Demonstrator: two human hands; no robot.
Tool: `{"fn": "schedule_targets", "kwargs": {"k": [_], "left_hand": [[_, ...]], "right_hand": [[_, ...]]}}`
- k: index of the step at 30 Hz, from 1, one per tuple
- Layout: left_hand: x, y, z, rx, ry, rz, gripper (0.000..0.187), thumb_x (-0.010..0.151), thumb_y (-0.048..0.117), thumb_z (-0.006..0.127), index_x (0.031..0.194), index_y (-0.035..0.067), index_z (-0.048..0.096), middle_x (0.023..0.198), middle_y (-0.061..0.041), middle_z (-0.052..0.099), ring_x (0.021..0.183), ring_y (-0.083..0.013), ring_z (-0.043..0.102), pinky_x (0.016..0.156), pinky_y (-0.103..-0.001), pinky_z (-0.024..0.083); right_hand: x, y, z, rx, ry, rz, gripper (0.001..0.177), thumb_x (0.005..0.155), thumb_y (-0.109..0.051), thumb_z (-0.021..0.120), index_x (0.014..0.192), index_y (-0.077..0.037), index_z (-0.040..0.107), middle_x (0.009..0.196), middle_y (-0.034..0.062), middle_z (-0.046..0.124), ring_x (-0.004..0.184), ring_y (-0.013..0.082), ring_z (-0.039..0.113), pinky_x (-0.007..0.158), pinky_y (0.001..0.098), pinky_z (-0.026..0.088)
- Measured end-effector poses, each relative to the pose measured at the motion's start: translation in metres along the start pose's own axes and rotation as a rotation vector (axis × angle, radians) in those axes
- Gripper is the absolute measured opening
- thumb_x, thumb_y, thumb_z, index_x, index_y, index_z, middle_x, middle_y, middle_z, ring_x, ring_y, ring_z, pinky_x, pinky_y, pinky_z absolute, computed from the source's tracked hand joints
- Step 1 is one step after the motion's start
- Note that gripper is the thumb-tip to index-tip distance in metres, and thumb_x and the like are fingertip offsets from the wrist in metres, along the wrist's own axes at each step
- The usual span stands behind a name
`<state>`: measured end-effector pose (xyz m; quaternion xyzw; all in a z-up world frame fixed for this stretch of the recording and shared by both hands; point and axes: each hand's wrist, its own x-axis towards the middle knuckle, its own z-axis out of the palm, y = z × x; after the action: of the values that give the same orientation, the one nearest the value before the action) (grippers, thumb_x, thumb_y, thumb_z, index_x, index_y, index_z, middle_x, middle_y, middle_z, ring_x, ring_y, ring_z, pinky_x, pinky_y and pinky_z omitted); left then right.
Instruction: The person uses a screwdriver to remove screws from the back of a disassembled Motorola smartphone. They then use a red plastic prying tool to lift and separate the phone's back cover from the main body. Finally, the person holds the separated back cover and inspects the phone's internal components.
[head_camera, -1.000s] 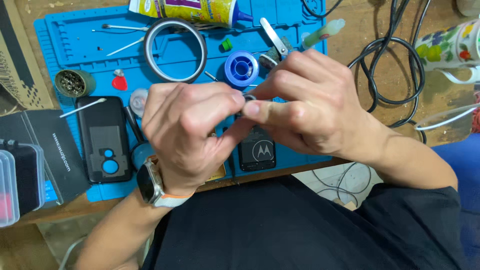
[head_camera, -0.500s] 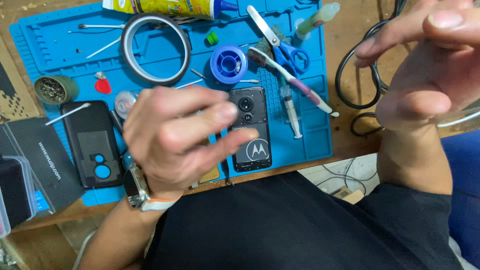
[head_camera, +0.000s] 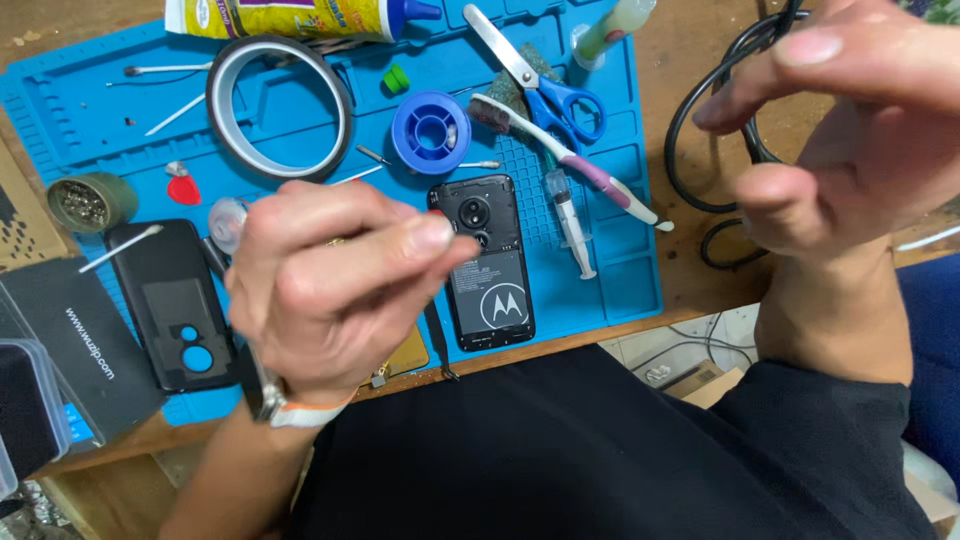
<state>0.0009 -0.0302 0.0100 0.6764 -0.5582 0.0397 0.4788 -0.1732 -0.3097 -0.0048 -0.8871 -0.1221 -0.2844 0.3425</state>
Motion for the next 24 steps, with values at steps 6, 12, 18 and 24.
{"fn": "schedule_targets", "kwargs": {"k": [6, 12, 18, 24], "left_hand": [[0.004, -0.005, -0.007, -0.102, -0.035, -0.052, 0.016, 0.101, 0.006, 0.061, 0.113, 0.003, 0.050, 0.103, -0.023, 0.070, 0.096, -0.0336, 0.076, 0.080, -0.038, 0.059], [0.001, -0.002, -0.001, -0.065, -0.074, 0.006, 0.027, 0.092, 0.013, 0.082, 0.109, 0.015, 0.062, 0.104, -0.012, 0.057, 0.083, -0.0216, 0.071, 0.073, -0.034, 0.058], [0.014, 0.002, 0.004, -0.187, -0.130, 0.080, 0.011, 0.102, 0.003, 0.057, 0.112, 0.007, 0.056, 0.107, -0.020, 0.069, 0.093, -0.0331, 0.078, 0.072, -0.036, 0.062], [0.012, -0.003, -0.004, -0.103, -0.118, 0.147, 0.029, 0.105, 0.031, 0.037, 0.111, 0.014, 0.060, 0.118, -0.019, 0.060, 0.103, -0.0377, 0.070, 0.088, -0.046, 0.059]], "right_hand": [[0.013, -0.008, 0.007, 0.021, -0.024, 0.135, 0.050, 0.092, -0.029, 0.066, 0.114, 0.015, 0.058, 0.089, 0.0257, 0.070, 0.079, 0.0347, 0.070, 0.070, 0.0428, 0.047], [0.019, -0.011, 0.013, -0.059, -0.063, 0.131, 0.049, 0.092, -0.033, 0.065, 0.106, 0.014, 0.065, 0.083, 0.0200, 0.070, 0.073, 0.0303, 0.066, 0.067, 0.0409, 0.045], [0.023, -0.011, 0.015, -0.109, -0.089, 0.127, 0.039, 0.098, -0.028, 0.071, 0.108, 0.010, 0.069, 0.085, 0.0148, 0.071, 0.075, 0.0287, 0.066, 0.070, 0.0406, 0.047], [0.066, -0.024, 0.048, 0.101, -0.287, 0.002, 0.040, 0.105, -0.025, 0.052, 0.132, 0.005, 0.053, 0.112, 0.0153, 0.064, 0.100, 0.0343, 0.059, 0.091, 0.0455, 0.043]]}}
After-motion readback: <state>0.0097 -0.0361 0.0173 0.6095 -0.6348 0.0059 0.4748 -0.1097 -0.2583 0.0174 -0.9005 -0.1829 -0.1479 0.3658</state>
